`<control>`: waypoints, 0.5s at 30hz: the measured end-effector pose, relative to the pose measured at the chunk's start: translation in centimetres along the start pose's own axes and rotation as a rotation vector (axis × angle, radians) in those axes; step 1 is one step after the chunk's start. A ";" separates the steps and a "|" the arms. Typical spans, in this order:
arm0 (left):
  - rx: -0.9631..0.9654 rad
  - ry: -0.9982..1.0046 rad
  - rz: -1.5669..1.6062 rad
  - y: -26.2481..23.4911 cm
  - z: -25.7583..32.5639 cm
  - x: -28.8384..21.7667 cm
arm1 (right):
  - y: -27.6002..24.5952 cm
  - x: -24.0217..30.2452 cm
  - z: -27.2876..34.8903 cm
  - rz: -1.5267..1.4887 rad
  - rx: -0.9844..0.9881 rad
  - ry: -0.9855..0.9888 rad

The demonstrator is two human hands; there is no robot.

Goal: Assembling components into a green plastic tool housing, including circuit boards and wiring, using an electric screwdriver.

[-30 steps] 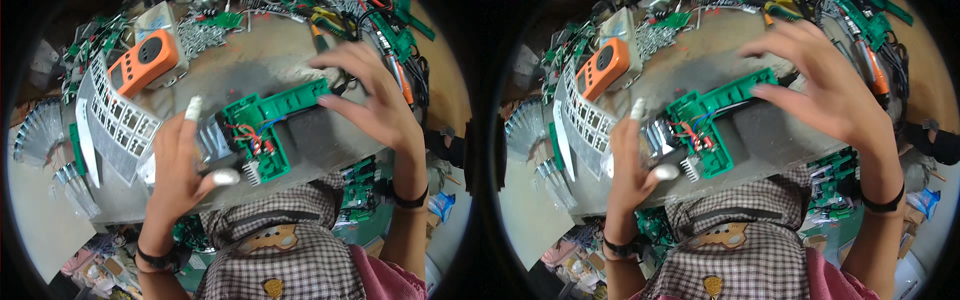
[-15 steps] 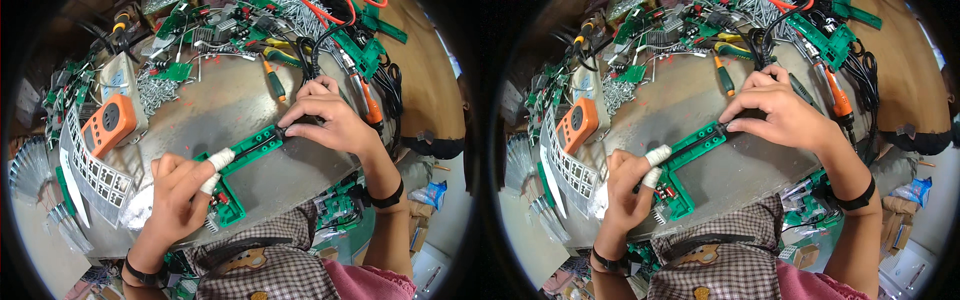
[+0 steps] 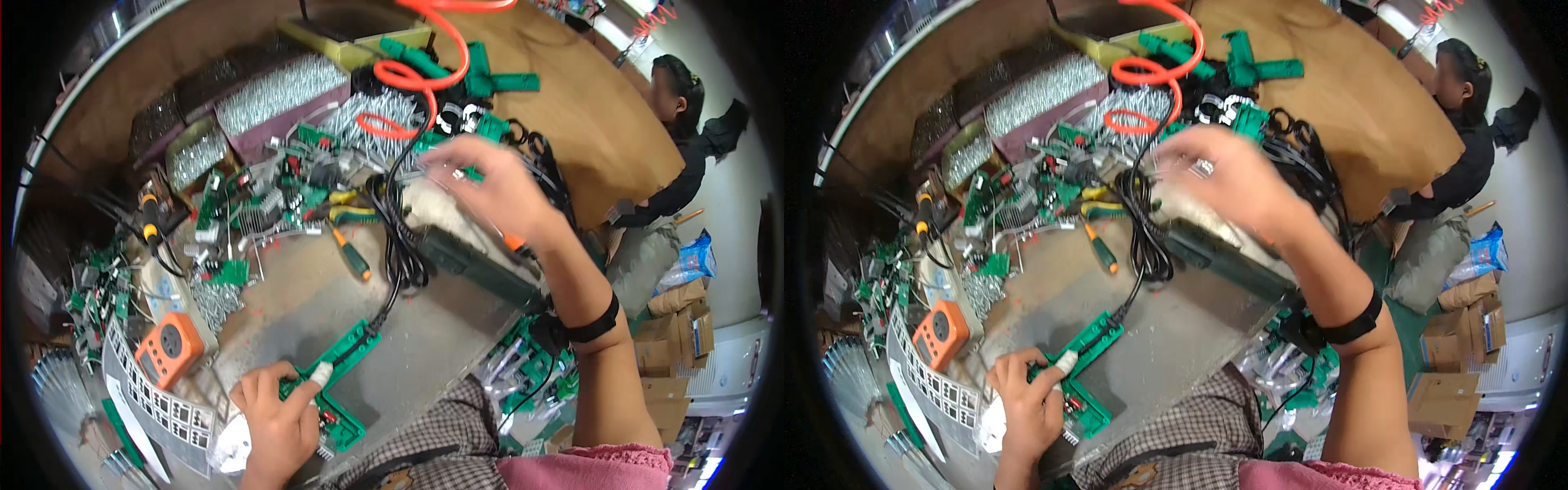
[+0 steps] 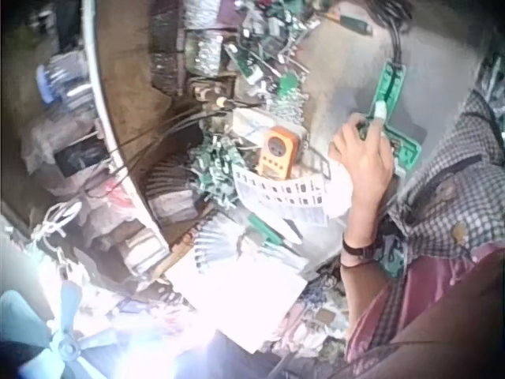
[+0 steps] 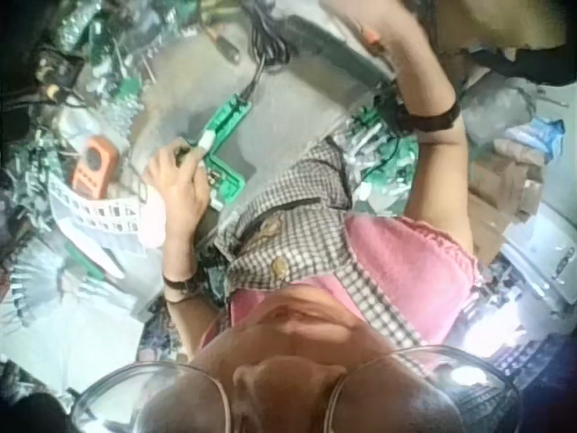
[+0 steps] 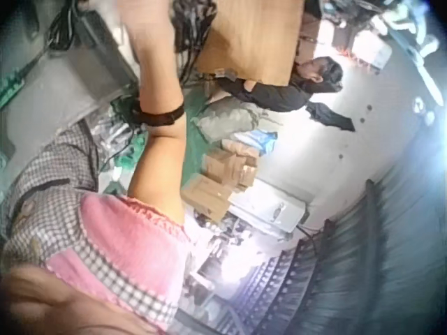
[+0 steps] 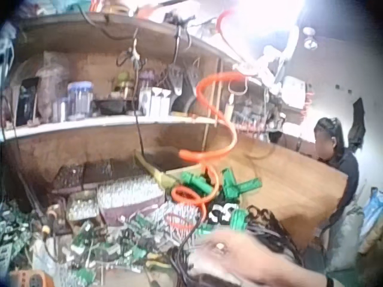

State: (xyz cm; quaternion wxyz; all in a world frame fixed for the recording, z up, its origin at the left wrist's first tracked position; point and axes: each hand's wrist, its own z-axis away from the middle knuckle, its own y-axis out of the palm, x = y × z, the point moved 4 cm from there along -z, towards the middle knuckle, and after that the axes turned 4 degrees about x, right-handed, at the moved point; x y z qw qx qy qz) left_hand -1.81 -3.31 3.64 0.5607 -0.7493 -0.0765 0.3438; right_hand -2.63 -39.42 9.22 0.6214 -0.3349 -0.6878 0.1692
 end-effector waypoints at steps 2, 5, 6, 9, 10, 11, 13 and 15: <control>-0.028 0.006 -0.008 -0.1 0.0 -0.5 | -5.9 -5.2 -2.7 0.141 -0.285 0.109; -0.041 0.002 -0.001 -0.2 0.0 -0.8 | -12.0 -9.3 -5.7 0.935 -0.459 0.091; -0.029 -0.012 0.016 -0.2 0.0 -0.8 | -12.2 -10.6 -7.2 1.325 -0.475 -0.038; -0.045 -0.003 0.033 -0.2 0.3 -0.5 | -13.1 -15.9 -8.3 1.625 -0.340 0.010; -0.043 -0.005 0.042 -0.2 0.5 -0.4 | -13.7 -17.8 -8.1 1.524 -0.185 0.188; -0.059 -0.006 0.037 -0.2 0.7 -0.4 | -13.6 -17.4 -7.2 1.438 -0.305 0.055; -0.053 -0.024 0.057 -0.2 0.6 -0.6 | -13.9 -16.1 -4.3 1.093 -0.464 0.008; -0.013 -0.010 0.065 0.1 0.6 -0.2 | -13.7 -14.4 -0.8 0.790 -0.649 -0.122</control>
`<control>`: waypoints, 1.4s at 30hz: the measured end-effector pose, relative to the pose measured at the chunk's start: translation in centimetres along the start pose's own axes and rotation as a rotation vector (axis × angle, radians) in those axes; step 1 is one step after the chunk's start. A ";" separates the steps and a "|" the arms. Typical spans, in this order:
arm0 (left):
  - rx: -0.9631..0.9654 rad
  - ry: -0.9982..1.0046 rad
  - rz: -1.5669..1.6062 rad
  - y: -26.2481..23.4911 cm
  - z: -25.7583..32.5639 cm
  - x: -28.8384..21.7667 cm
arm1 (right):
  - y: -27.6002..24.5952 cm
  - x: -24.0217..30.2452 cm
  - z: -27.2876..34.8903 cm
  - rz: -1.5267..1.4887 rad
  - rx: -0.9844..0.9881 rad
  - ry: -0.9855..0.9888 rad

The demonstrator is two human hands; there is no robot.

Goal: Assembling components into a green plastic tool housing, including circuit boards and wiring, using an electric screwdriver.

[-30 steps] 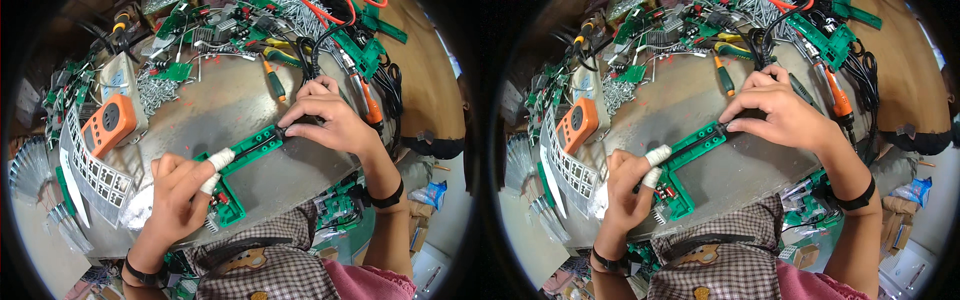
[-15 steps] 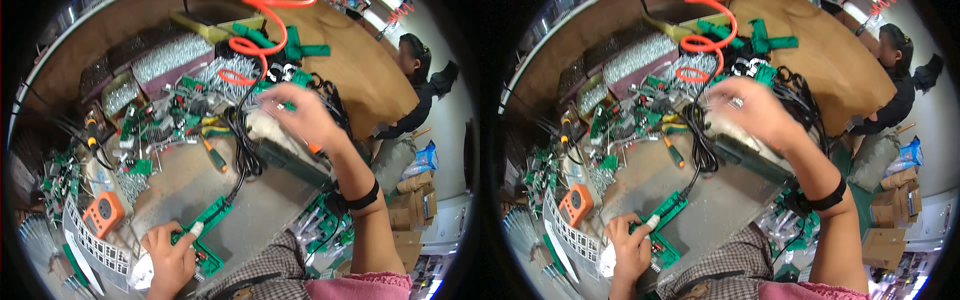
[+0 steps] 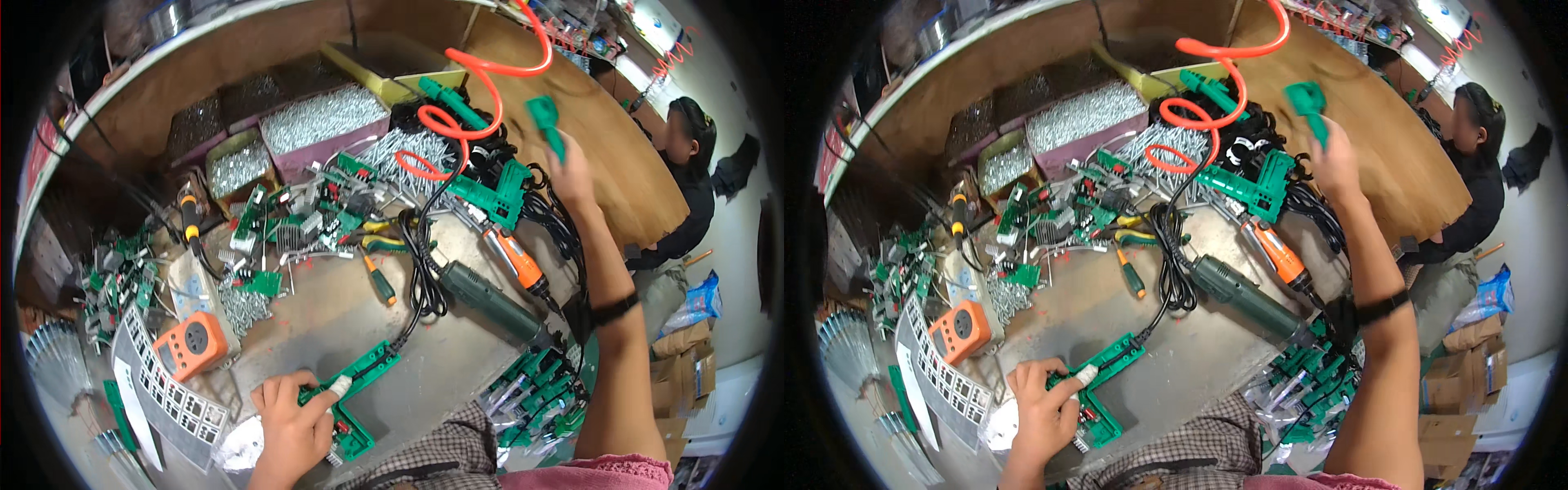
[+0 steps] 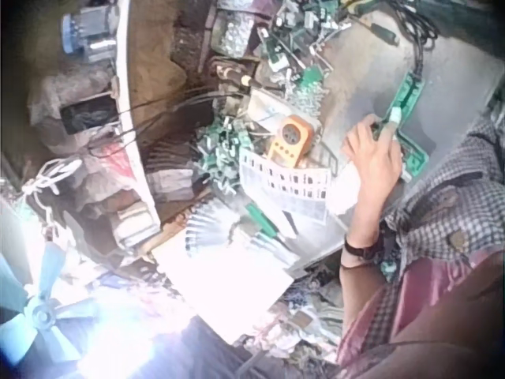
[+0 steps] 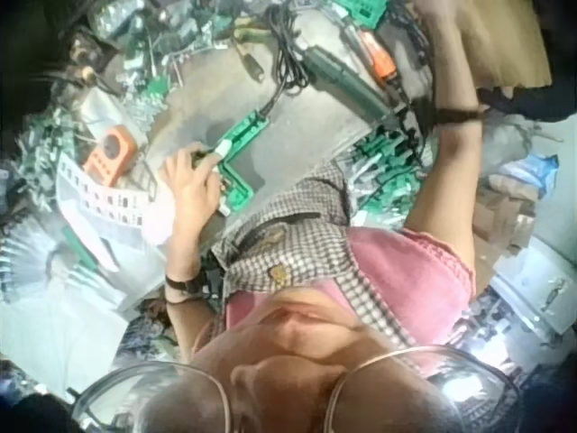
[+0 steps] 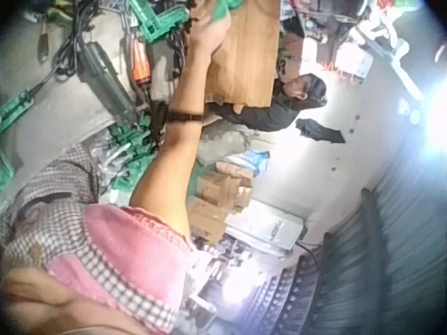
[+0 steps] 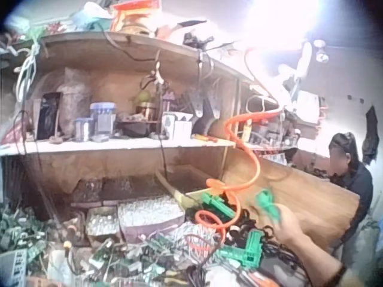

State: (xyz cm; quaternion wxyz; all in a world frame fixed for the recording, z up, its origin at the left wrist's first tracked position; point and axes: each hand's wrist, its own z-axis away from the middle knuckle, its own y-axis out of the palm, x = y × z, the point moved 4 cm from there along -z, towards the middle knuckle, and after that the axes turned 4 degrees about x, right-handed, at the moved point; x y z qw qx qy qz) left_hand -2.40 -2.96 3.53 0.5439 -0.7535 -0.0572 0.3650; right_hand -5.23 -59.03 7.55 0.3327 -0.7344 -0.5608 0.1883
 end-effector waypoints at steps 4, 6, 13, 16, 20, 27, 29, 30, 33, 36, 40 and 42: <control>-0.051 -0.013 0.017 -0.3 -0.1 0.0 | -3.1 -1.0 4.9 0.149 0.396 0.291; -0.048 0.020 0.025 -0.4 -0.6 0.0 | -6.3 -1.1 5.4 0.230 0.282 0.453; -0.057 0.010 0.004 0.0 -0.4 1.3 | -5.5 22.2 9.4 -1.391 0.839 0.614; -0.092 0.032 0.031 -0.1 -0.2 1.0 | -6.9 29.4 10.1 -1.154 0.955 -0.069; -0.072 0.027 0.037 0.1 0.1 1.1 | -6.3 31.5 9.3 -1.060 1.100 0.192; -0.706 -0.164 1.115 -0.8 2.4 5.4 | -5.1 37.2 9.6 -0.306 1.147 -0.842; -0.494 0.007 0.949 -1.4 3.1 4.7 | -3.8 37.9 10.6 -0.205 1.171 -0.945; -0.214 0.123 0.712 -2.1 4.0 4.6 | -3.2 37.8 10.5 -0.269 1.099 -1.016; 0.162 0.119 0.124 -1.4 5.3 3.3 | -1.5 36.2 10.1 -0.479 1.156 -0.966; 0.083 0.159 0.108 -0.6 5.2 3.9 | -0.4 36.4 11.1 -0.815 1.076 -0.752; 0.038 0.190 0.145 -0.8 6.0 3.8 | 1.2 35.3 12.9 -0.615 1.349 -0.349; 0.029 0.217 0.119 -0.8 5.9 3.6 | 0.6 34.6 13.5 -0.669 1.010 -0.500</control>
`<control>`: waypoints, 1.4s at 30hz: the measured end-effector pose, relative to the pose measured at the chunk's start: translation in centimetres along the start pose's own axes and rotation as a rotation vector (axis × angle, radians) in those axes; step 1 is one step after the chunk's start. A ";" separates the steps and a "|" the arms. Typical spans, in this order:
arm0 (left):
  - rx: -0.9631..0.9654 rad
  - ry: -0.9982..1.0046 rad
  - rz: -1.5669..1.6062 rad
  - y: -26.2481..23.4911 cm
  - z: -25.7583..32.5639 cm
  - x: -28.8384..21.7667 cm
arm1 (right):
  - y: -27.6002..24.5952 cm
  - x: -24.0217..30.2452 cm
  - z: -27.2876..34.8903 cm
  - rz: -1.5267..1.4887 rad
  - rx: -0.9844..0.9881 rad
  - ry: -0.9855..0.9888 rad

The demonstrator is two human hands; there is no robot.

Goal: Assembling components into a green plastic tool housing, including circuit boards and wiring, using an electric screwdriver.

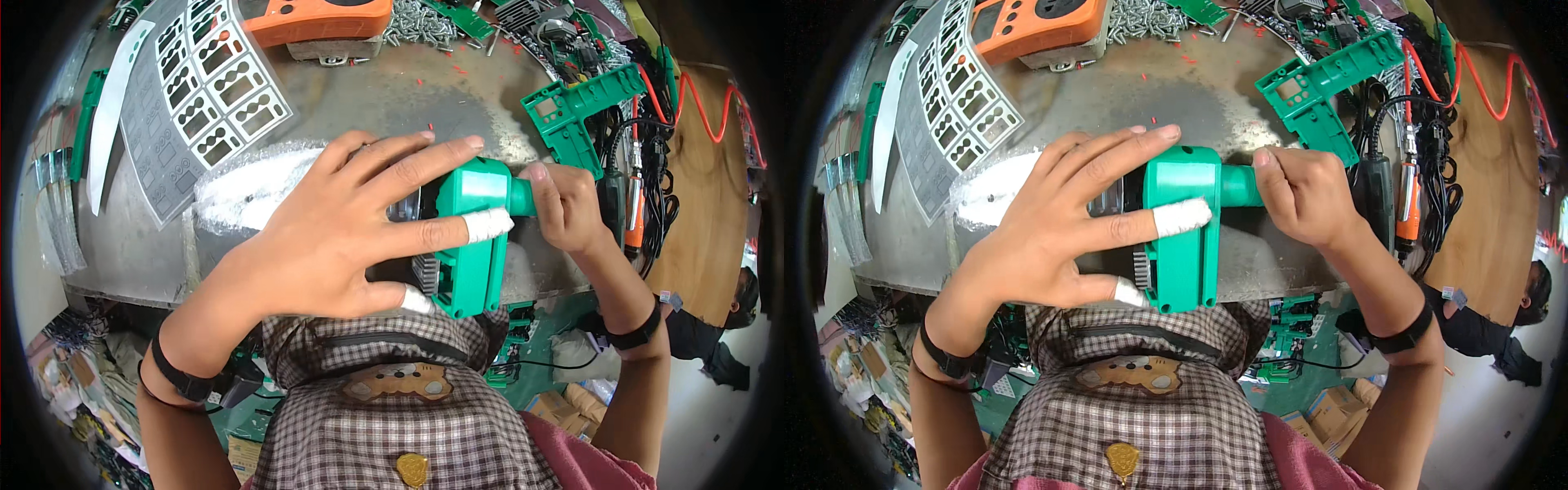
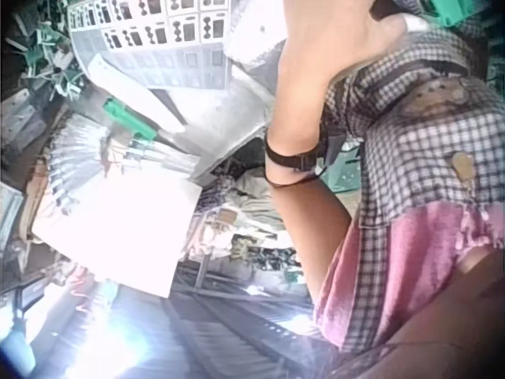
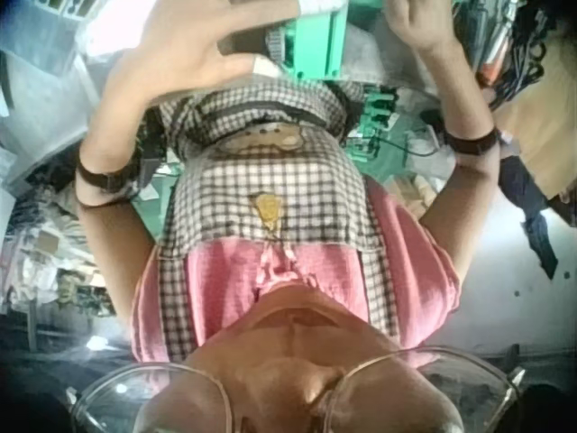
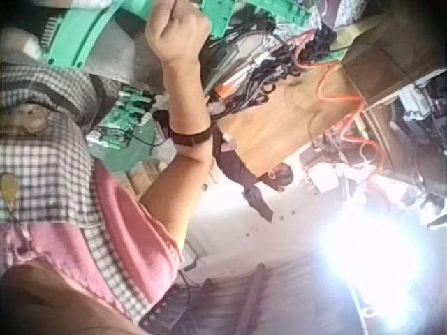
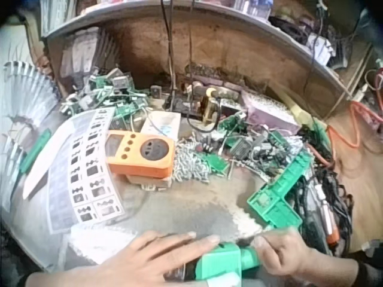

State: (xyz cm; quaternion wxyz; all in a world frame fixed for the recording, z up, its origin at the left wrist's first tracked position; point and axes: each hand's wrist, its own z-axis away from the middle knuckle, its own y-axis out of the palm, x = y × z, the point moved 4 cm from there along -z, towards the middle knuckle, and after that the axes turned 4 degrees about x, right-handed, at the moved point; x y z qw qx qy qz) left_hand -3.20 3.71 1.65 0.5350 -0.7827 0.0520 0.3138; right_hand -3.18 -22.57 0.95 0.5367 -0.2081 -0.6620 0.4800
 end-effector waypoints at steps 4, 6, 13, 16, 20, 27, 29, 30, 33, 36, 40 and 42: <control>0.031 0.002 0.016 0.1 -0.4 0.2 | 0.7 0.3 -0.2 0.180 -0.028 0.123; 0.096 -0.052 -0.045 -1.6 -0.6 -1.8 | 0.7 0.9 -0.3 0.127 -0.042 0.150; -0.267 -0.182 -0.317 3.9 -7.2 -4.7 | 0.4 -0.7 -0.5 0.135 0.011 0.146; -0.141 -0.106 -0.376 3.8 -6.8 -5.4 | -0.2 0.2 -0.1 0.207 -0.072 0.168; -0.001 -0.161 -0.333 2.9 -6.1 -4.8 | -4.5 0.7 1.0 0.259 -0.412 0.096; 0.189 -0.192 -0.195 2.0 -5.7 -4.2 | -4.6 -2.6 1.3 0.333 -0.330 0.190; 0.053 -0.206 -0.166 -0.5 -4.9 -2.8 | -6.8 -1.6 2.2 0.218 -0.412 0.075; -0.028 -0.280 -0.204 -1.9 -4.3 -1.4 | -8.4 -1.2 3.3 0.269 -0.489 0.180; -0.143 -0.287 -0.395 -3.6 -5.8 1.4 | -12.4 -2.8 6.3 0.766 -0.620 0.417; -0.123 -0.254 -0.779 -3.2 -7.3 4.0 | -11.4 -0.2 1.8 0.699 -0.628 0.283; -0.037 -0.284 -1.113 -1.3 -10.2 6.1 | -4.0 0.8 -6.6 0.052 -0.134 0.006; -0.060 -0.249 -1.031 -1.1 -11.3 6.9 | -1.2 -1.7 -10.1 -0.060 -0.049 0.054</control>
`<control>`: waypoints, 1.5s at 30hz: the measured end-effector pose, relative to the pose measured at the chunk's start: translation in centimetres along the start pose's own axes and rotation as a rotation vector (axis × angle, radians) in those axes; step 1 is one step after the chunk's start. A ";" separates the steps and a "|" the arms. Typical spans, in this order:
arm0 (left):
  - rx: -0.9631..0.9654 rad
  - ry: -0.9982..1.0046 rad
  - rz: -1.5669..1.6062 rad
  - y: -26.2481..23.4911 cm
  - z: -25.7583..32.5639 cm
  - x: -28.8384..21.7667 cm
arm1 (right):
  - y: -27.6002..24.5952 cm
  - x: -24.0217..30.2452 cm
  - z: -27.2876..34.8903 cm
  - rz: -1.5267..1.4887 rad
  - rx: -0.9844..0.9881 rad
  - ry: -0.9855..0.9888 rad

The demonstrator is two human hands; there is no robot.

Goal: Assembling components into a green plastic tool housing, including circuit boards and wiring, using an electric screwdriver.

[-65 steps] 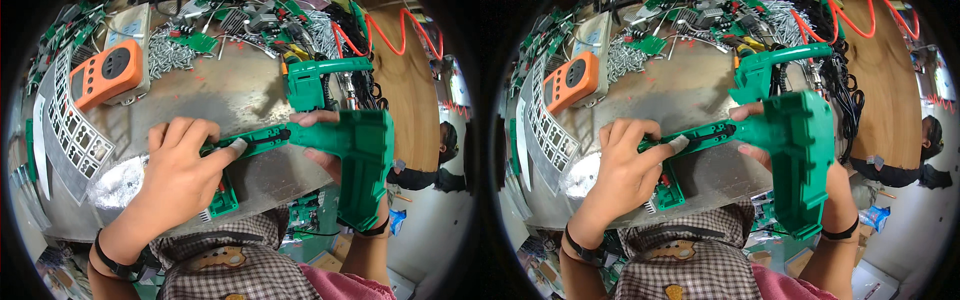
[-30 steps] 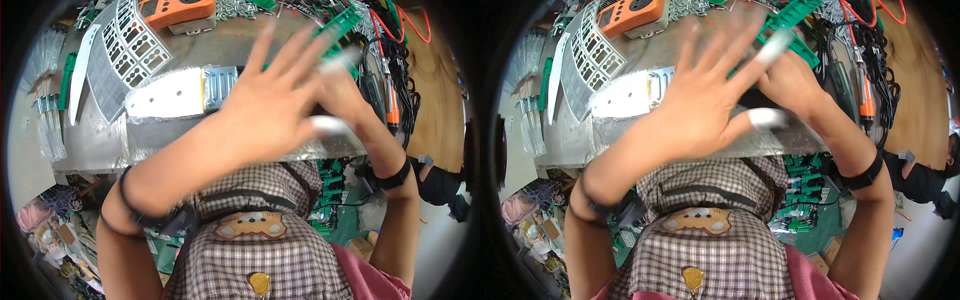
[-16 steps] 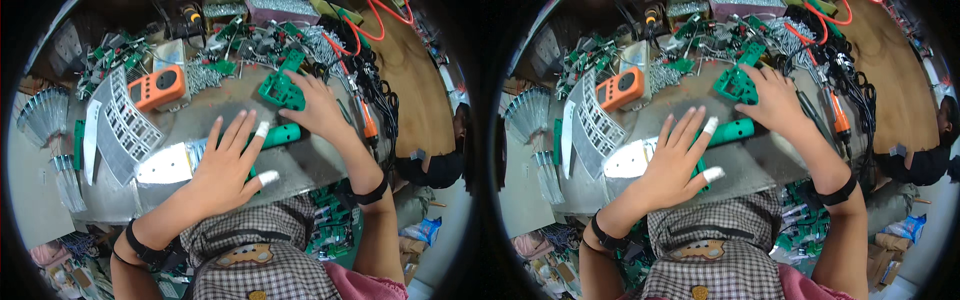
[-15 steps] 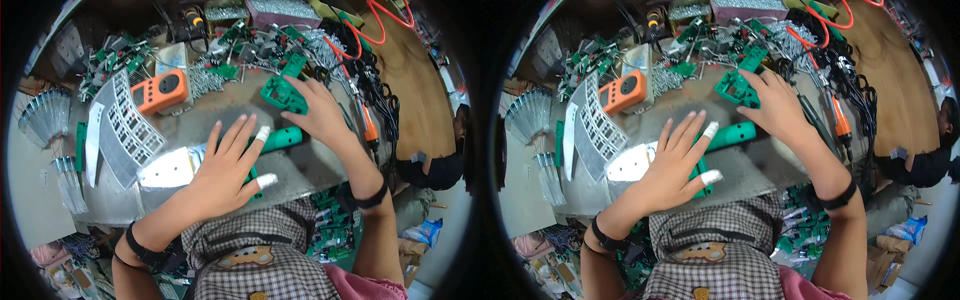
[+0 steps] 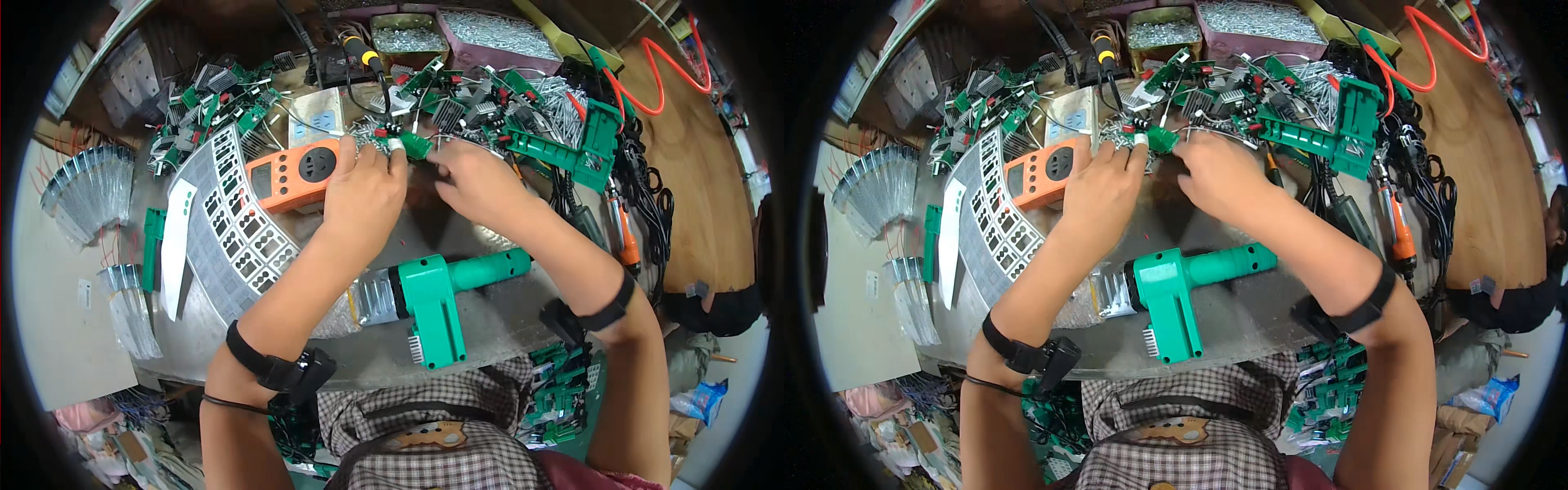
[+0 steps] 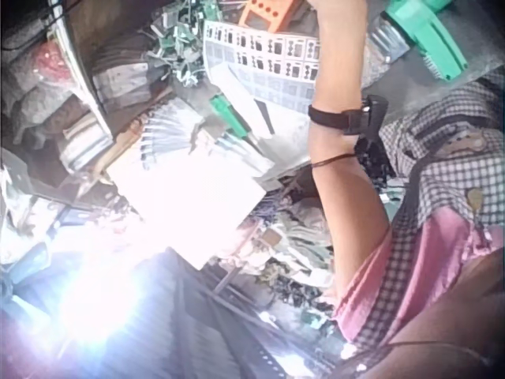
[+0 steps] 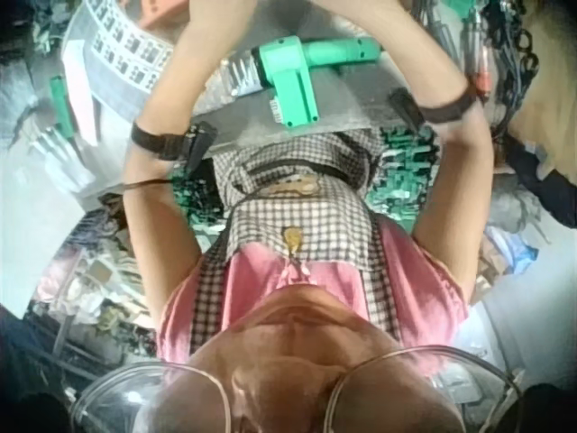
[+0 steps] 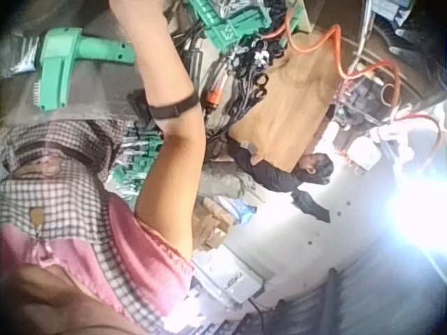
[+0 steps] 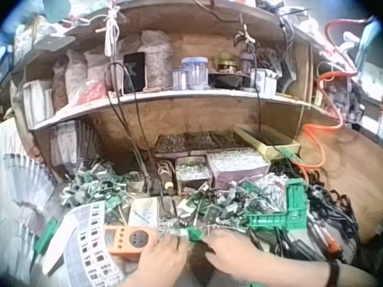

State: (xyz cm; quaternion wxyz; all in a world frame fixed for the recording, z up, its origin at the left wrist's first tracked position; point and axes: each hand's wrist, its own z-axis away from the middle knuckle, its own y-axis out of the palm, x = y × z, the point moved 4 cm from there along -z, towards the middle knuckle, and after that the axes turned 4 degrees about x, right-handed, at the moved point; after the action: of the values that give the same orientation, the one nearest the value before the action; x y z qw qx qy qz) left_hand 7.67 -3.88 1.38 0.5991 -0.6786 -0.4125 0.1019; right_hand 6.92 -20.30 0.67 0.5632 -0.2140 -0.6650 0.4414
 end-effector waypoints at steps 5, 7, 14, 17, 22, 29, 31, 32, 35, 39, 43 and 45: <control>-0.087 0.013 0.154 0.1 0.3 0.6 | 1.0 0.1 -1.4 0.136 -0.250 -0.094; -0.107 0.038 0.164 -0.1 0.7 0.7 | 0.8 0.9 -1.2 0.153 -0.215 -0.105; -0.085 0.059 0.134 -0.6 1.9 0.7 | 1.6 1.9 -1.6 0.034 -0.181 -0.184; -0.103 0.086 0.219 -2.2 2.9 1.0 | 1.7 2.0 -1.0 0.118 -0.184 -0.202; -0.110 0.172 0.655 -2.5 4.8 1.7 | 0.7 1.1 -0.6 -0.082 -0.211 -0.157; 0.001 0.080 0.820 -4.4 9.3 4.8 | -5.4 4.2 6.7 -0.052 0.045 -0.069; -0.021 0.098 0.826 -5.9 10.5 5.9 | -7.3 6.0 8.3 -0.070 0.112 -0.079; 0.050 0.096 0.851 -6.7 10.9 6.5 | -8.0 6.6 8.8 -0.129 0.168 0.033; 0.145 0.056 0.976 -8.5 11.5 7.1 | -7.6 8.4 10.8 -0.058 0.247 -0.047; 0.112 -0.071 1.083 -7.4 12.8 5.2 | -6.5 9.1 10.7 -0.152 0.059 0.001; -0.061 -0.135 1.241 -6.0 10.8 2.1 | -2.3 8.2 6.7 -0.189 -0.019 -0.207; -0.082 -0.134 1.264 -5.4 10.0 1.6 | -1.3 8.0 5.8 -0.104 0.100 -0.296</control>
State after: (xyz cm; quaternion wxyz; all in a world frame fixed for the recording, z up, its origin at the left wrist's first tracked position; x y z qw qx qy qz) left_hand 0.04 4.22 4.19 0.3697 -0.8056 0.0276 0.4621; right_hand -0.45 -16.72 6.31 0.4913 -0.0836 -0.7280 0.4708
